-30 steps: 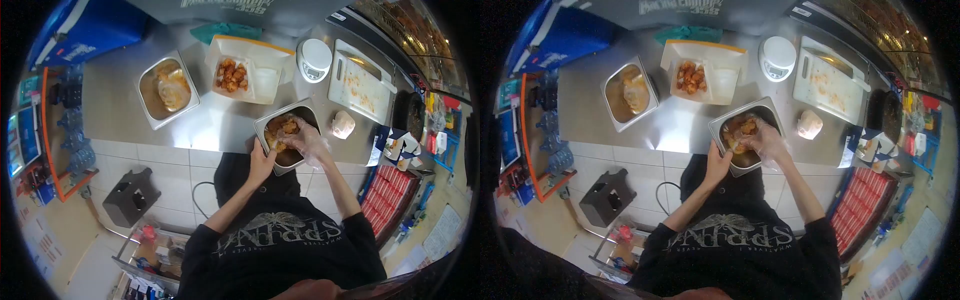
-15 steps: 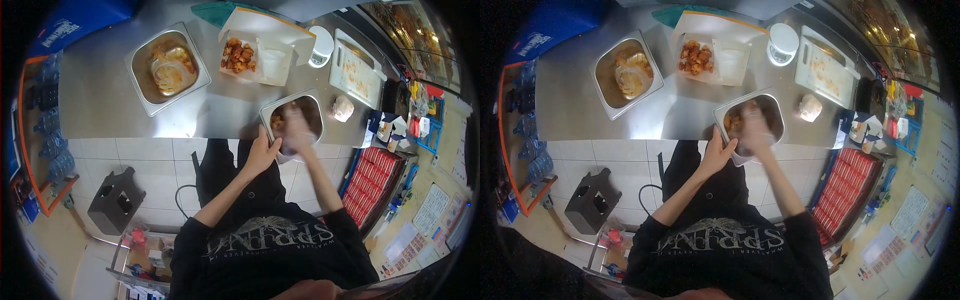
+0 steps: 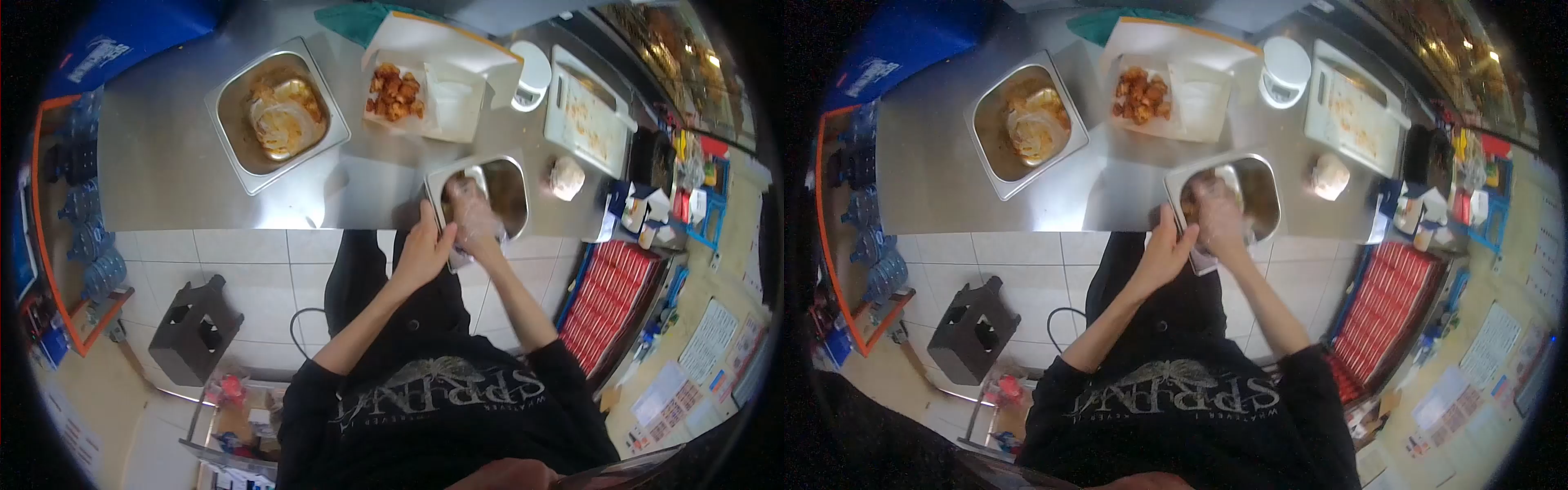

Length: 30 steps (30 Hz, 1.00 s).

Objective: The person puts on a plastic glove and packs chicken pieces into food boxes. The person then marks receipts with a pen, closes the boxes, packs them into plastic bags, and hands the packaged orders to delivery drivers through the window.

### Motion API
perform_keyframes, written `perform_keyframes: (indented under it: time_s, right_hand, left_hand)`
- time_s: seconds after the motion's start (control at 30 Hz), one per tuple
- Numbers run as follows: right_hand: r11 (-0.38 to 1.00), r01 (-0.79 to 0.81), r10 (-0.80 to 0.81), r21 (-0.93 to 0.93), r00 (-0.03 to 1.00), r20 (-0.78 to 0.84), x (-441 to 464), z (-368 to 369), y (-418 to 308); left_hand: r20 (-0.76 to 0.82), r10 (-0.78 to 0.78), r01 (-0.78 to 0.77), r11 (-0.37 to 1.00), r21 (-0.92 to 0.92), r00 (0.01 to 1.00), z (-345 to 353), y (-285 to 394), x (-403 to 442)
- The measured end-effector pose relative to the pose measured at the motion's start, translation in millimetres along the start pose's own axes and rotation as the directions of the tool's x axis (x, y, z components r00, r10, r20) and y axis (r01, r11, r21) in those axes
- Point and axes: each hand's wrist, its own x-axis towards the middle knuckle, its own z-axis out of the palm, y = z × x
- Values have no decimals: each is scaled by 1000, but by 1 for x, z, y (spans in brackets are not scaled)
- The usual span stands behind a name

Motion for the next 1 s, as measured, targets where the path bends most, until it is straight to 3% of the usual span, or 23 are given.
perform_keyframes:
  time_s: [0.03,0.07,0.1,0.13,0.23,0.27,0.3,0.33,0.37,0.43,0.5,0.53,0.57,0.63,0.67,0.73,0.77,0.8,0.83,0.87,0.9,1.0]
  right_hand:
    - [991,80,-65,111,989,-136,-1,10,14]
    - [968,50,-28,247,995,-91,2,-2,20]
    - [969,53,-28,242,994,-105,-1,-14,26]
    - [882,22,-15,471,1000,-17,-9,-26,32]
    - [625,41,-76,780,997,9,-19,-51,30]
    - [837,-49,-20,545,992,121,-8,-58,19]
    - [962,-116,65,247,977,204,-3,-60,11]
    - [998,49,-48,26,998,-35,-6,3,20]
    - [997,61,-71,-54,975,-211,-12,-7,-14]
    - [992,119,-123,-41,985,-125,-9,-4,-14]
    - [995,-53,42,84,991,131,3,-33,-15]
    - [992,18,-16,124,1000,-19,11,-22,6]
    - [993,27,-23,114,999,-34,5,-41,8]
    - [822,-156,44,548,976,212,-22,-82,2]
    - [825,-156,38,544,974,222,-23,-81,10]
    - [448,-66,-182,892,970,163,-25,-68,26]
    - [445,-62,-186,893,969,161,-26,-59,19]
    - [744,147,-148,652,987,-55,-30,-47,8]
    - [926,260,-186,275,946,-266,-32,-30,-2]
    - [977,173,-137,121,956,-261,-26,23,0]
    - [993,-16,16,120,1000,-3,-21,12,-19]
    - [991,27,-18,135,997,-69,-5,11,-13]
  left_hand:
    - [36,-56,56,998,-2,998,-6,6,0]
    - [35,-26,26,1000,-7,999,-6,4,-3]
    - [22,11,-11,1000,-17,1000,-7,5,-2]
    - [13,22,-22,1000,-23,1000,-10,3,2]
    - [52,-24,26,999,-39,998,-17,-2,0]
    - [62,-20,24,997,-72,998,-16,-2,1]
    - [71,-9,16,994,-106,997,-14,-1,2]
    - [64,14,-13,1000,-15,998,-13,2,4]
    - [58,33,-33,999,-11,998,-15,7,7]
    - [43,19,-18,1000,-15,999,-19,12,0]
    - [78,-14,10,999,44,997,-23,10,-7]
    - [57,-2,1,1000,31,998,-22,8,-6]
    - [25,12,-12,1000,12,1000,-22,6,-4]
    - [-11,17,-17,999,-41,1000,-26,4,-7]
    - [15,-16,17,996,-85,1000,-30,4,-6]
    - [41,-35,40,992,-116,999,-33,9,-8]
    - [38,-35,39,993,-112,999,-32,9,-7]
    - [34,-16,18,997,-69,999,-30,10,-5]
    - [35,0,1,1000,-26,999,-29,10,-5]
    - [40,-2,3,1000,-23,999,-28,9,-8]
    - [42,-28,29,1000,-3,999,-27,6,-10]
    - [30,-32,32,999,-2,999,-27,1,-13]
